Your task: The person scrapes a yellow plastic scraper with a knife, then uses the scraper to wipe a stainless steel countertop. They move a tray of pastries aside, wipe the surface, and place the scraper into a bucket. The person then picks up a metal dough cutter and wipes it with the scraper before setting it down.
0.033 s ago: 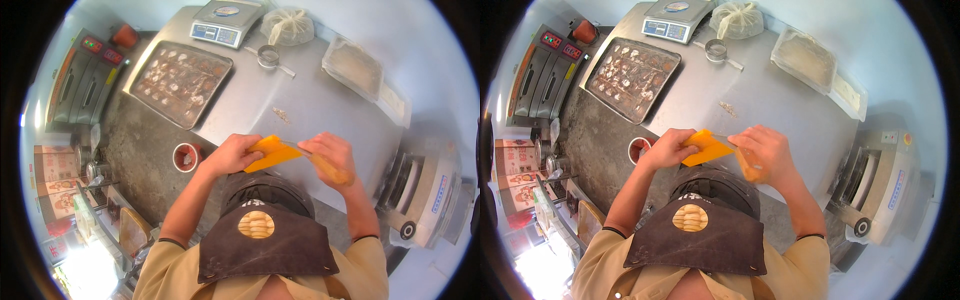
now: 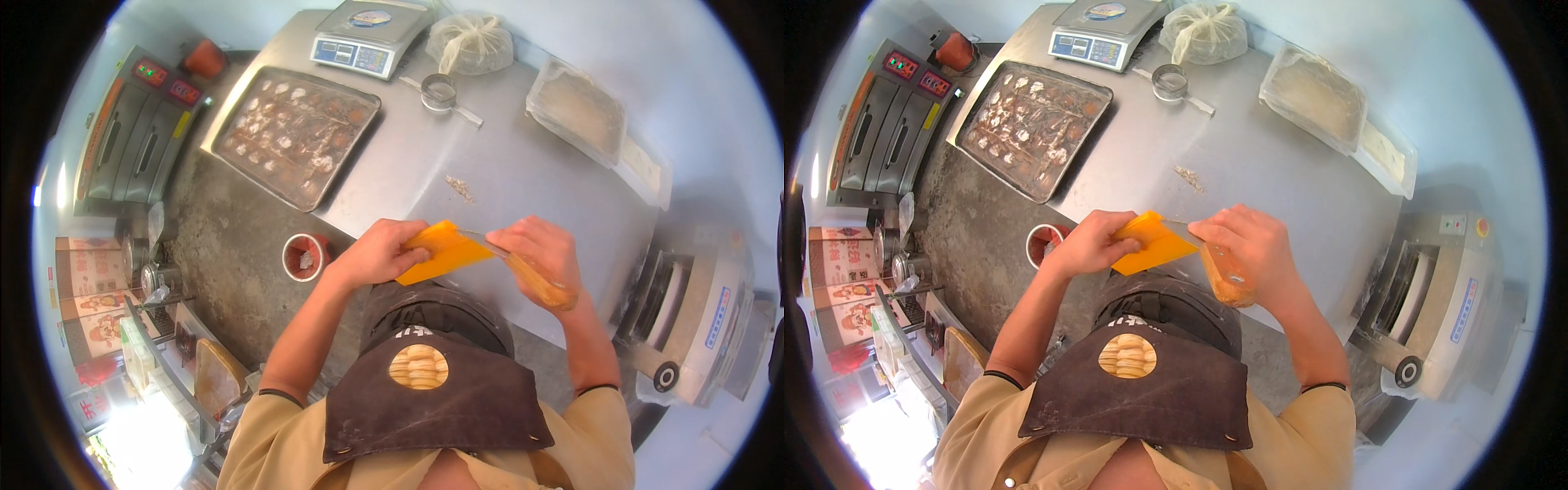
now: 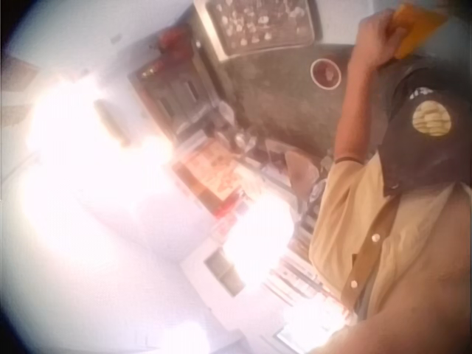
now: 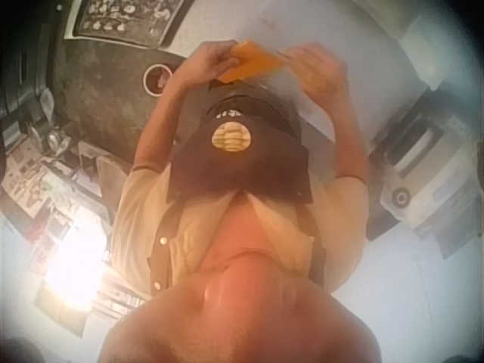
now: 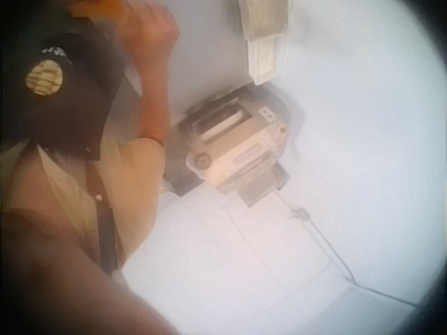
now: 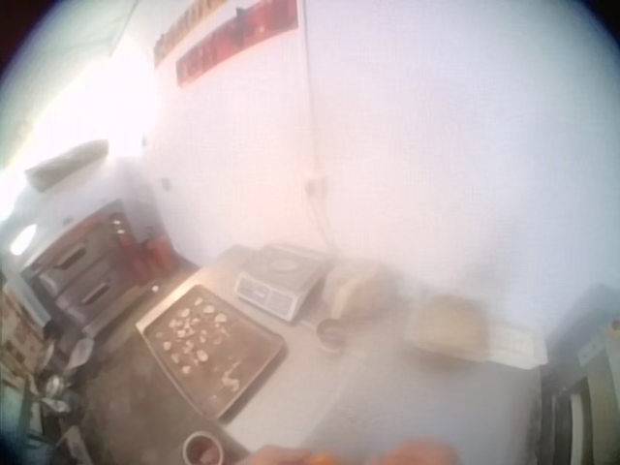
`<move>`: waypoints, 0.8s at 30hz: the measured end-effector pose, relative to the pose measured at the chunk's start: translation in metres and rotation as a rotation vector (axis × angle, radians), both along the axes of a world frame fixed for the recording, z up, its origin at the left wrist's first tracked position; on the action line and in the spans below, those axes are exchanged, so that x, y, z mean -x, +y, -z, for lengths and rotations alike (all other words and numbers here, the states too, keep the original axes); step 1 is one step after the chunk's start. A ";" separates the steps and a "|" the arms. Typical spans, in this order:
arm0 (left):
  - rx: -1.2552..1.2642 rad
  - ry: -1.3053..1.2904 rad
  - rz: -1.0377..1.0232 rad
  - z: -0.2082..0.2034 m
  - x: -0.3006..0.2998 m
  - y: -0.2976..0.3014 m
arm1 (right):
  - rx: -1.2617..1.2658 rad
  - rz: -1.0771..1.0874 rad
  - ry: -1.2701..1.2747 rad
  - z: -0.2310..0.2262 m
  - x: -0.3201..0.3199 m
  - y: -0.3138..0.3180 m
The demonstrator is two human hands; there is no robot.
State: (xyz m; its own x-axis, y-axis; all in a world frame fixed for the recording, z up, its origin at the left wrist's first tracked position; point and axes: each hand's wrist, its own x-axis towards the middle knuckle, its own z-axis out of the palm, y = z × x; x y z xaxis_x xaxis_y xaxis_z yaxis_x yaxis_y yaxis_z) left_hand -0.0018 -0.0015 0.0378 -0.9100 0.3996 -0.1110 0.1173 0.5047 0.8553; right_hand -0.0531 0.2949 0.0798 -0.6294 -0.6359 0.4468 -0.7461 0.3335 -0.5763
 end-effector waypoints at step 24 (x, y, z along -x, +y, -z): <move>-0.232 -0.241 0.139 -0.006 0.003 0.005 | 0.045 0.068 0.359 0.011 0.002 -0.010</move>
State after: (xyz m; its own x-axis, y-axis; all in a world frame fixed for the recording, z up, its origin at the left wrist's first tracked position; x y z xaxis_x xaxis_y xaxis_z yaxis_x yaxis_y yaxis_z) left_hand -0.0050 0.0036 0.0439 -0.8040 0.5574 -0.2073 -0.0476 0.2870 0.9567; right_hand -0.0547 0.2847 0.0691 -0.4671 -0.5729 0.6735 -0.8807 0.3692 -0.2967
